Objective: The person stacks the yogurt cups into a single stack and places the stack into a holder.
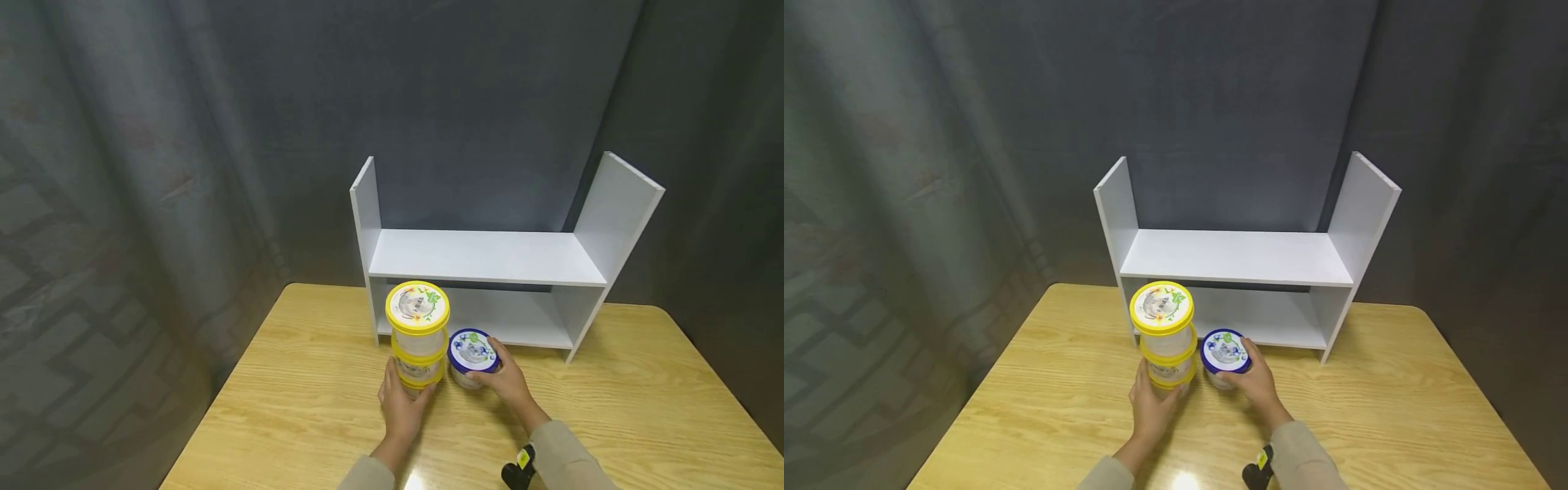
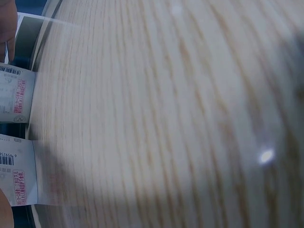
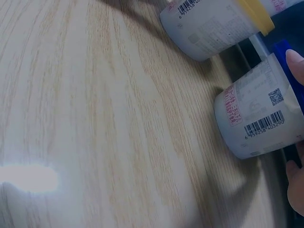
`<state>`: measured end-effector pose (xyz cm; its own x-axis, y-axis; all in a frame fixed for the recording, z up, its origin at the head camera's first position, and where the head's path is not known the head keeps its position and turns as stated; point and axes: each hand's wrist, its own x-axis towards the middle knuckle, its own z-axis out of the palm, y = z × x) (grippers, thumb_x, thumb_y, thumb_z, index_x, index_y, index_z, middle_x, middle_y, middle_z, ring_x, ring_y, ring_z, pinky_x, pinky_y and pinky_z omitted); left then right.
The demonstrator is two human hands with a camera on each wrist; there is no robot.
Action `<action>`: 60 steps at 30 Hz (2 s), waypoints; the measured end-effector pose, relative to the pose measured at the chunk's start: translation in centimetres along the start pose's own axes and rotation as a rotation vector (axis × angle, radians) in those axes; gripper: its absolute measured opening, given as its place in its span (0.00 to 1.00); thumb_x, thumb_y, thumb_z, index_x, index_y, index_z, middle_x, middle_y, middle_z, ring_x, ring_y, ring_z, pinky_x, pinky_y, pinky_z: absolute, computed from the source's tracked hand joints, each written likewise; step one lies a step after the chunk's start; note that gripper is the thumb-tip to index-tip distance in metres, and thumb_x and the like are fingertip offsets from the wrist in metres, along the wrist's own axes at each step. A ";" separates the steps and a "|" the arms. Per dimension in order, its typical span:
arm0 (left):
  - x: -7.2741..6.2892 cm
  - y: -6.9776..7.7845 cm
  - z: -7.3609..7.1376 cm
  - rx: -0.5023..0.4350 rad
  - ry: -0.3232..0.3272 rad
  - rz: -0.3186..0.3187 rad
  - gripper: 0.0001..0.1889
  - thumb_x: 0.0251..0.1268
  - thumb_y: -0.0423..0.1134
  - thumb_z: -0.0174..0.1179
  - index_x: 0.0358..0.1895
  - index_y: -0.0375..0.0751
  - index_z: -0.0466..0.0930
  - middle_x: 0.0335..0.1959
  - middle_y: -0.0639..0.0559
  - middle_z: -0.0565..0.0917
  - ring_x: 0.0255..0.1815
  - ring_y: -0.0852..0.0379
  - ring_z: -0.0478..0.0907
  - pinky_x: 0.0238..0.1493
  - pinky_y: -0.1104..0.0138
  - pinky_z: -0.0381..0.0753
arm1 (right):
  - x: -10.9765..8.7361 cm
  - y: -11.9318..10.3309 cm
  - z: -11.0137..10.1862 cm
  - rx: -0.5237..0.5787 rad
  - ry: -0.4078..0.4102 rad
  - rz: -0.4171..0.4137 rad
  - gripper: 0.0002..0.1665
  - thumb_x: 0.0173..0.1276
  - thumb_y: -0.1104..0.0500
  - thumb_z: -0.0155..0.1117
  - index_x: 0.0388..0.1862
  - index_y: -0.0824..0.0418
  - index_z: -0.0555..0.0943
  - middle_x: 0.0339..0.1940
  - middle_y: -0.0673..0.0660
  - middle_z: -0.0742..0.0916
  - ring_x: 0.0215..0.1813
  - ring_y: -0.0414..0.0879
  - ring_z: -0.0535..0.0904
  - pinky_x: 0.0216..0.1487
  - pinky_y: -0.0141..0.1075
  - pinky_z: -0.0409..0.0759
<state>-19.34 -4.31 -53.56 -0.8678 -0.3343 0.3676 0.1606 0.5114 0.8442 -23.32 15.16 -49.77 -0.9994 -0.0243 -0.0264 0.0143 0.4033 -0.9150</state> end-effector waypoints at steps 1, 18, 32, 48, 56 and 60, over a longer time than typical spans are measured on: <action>0.0 0.0 0.0 0.001 0.000 0.003 0.49 0.36 0.47 0.69 0.63 0.34 0.51 0.62 0.43 0.60 0.58 0.43 0.57 0.58 0.52 0.49 | -0.1 0.0 0.0 0.000 0.004 0.006 0.57 0.40 0.54 0.73 0.65 0.64 0.51 0.65 0.68 0.56 0.63 0.62 0.50 0.60 0.53 0.51; 0.0 -0.2 -0.2 -0.005 -0.020 0.027 0.49 0.38 0.49 0.68 0.63 0.32 0.50 0.62 0.40 0.59 0.59 0.45 0.56 0.58 0.51 0.47 | -0.8 -0.1 -0.9 0.022 0.052 0.051 0.58 0.40 0.49 0.72 0.67 0.59 0.51 0.65 0.67 0.56 0.63 0.64 0.50 0.58 0.54 0.55; -0.1 -0.2 -0.2 0.007 -0.030 0.012 0.50 0.39 0.52 0.66 0.63 0.33 0.49 0.62 0.41 0.58 0.59 0.42 0.54 0.58 0.51 0.48 | -1.4 -3.4 -3.0 -0.001 0.063 -0.047 0.53 0.44 0.53 0.71 0.66 0.63 0.53 0.63 0.69 0.59 0.60 0.65 0.56 0.55 0.53 0.60; -0.2 0.1 -0.4 -0.010 -0.045 -0.002 0.50 0.39 0.49 0.67 0.64 0.35 0.47 0.63 0.41 0.58 0.59 0.42 0.54 0.58 0.49 0.49 | -2.4 -6.8 -4.7 0.003 0.076 -0.141 0.52 0.45 0.55 0.70 0.66 0.63 0.52 0.59 0.70 0.65 0.54 0.60 0.66 0.48 0.46 0.70; -0.2 0.1 -0.3 -0.034 -0.058 0.006 0.50 0.39 0.49 0.67 0.65 0.36 0.47 0.63 0.41 0.57 0.60 0.42 0.52 0.57 0.48 0.49 | -2.4 -9.0 -6.4 -0.067 0.070 -0.120 0.53 0.46 0.50 0.69 0.67 0.58 0.51 0.63 0.70 0.59 0.61 0.67 0.54 0.52 0.59 0.60; -0.2 0.0 -0.4 -0.037 -0.061 0.000 0.50 0.39 0.48 0.67 0.65 0.37 0.46 0.63 0.43 0.57 0.60 0.43 0.52 0.58 0.49 0.48 | -2.2 -10.0 -6.8 -0.058 0.064 -0.172 0.52 0.46 0.52 0.69 0.67 0.58 0.52 0.62 0.70 0.61 0.60 0.66 0.55 0.52 0.56 0.63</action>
<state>-18.95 -4.57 -53.44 -0.8948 -0.2844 0.3441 0.1770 0.4818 0.8582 -21.54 17.42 -37.76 -0.9870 -0.0402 0.1558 -0.1570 0.4507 -0.8788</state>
